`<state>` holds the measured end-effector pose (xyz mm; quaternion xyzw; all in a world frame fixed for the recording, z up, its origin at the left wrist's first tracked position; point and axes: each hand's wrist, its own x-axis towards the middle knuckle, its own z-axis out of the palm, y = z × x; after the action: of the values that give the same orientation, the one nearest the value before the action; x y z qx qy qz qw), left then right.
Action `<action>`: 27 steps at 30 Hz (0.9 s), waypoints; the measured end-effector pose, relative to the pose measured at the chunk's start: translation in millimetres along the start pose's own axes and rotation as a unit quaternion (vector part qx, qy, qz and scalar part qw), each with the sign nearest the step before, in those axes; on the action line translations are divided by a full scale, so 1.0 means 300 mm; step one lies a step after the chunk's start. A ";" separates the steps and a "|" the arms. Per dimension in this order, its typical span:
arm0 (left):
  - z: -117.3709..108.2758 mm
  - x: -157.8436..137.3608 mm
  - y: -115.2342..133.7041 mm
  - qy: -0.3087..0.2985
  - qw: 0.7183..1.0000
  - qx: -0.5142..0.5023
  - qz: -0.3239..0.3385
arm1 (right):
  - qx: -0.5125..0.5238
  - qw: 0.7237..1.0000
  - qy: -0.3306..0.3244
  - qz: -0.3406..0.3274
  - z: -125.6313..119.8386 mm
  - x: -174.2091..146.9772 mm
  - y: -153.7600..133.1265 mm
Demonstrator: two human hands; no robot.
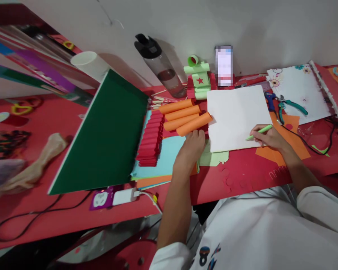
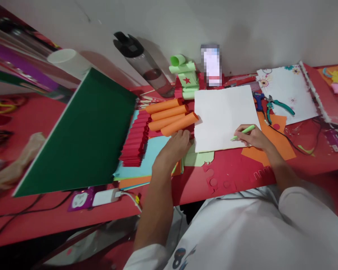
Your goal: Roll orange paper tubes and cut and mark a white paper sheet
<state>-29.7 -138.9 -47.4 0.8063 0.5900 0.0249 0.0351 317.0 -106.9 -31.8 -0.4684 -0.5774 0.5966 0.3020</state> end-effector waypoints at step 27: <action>-0.080 -0.036 -0.006 -0.051 0.764 -0.632 -0.117 | -0.083 0.958 -0.256 -0.094 0.261 0.264 -0.188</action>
<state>-36.6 -147.8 -23.5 0.5265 0.5274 0.3469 0.5694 205.7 -58.8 -2.0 -0.2669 -0.7244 0.6154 0.1589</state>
